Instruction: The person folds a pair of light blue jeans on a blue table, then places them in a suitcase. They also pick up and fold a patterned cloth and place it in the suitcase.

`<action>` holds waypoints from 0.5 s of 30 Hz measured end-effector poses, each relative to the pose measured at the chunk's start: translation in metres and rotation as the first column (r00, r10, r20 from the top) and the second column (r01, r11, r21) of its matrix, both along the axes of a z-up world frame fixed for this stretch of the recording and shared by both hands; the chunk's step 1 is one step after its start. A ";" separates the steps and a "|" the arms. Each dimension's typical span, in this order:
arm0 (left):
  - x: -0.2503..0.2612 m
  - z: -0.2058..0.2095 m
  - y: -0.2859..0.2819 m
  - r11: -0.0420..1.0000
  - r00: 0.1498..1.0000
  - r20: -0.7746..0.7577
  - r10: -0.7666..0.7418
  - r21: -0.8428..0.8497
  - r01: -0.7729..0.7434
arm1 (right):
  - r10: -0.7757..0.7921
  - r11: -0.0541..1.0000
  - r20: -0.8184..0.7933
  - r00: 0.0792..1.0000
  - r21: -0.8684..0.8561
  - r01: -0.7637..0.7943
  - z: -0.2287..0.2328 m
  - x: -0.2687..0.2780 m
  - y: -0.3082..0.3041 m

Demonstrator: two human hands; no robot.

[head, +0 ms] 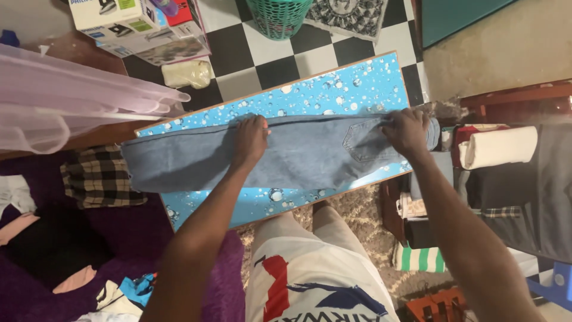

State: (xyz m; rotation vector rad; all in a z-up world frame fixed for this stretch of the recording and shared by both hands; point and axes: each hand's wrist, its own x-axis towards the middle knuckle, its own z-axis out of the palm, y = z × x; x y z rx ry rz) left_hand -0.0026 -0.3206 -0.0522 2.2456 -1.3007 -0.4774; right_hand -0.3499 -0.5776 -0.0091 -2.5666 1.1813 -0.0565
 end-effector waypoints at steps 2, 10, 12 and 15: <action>0.003 0.001 0.002 0.999 1.000 -0.026 -0.008 0.044 0.009 | 0.055 0.992 -0.087 0.995 0.118 -0.045 -0.001 -0.006 -0.014; -0.004 -0.018 0.008 0.999 0.993 0.109 0.042 -0.024 -0.039 | 0.312 0.919 -0.111 0.943 0.288 -0.270 -0.057 -0.006 -0.061; -0.007 -0.020 0.008 0.998 0.987 0.148 0.056 -0.042 -0.051 | 0.211 0.958 -0.232 0.950 0.243 -0.153 -0.054 0.002 -0.053; -0.011 -0.018 0.009 0.993 0.967 0.226 0.117 -0.040 -0.111 | 0.125 0.982 -0.257 0.958 0.173 -0.081 -0.039 0.011 -0.036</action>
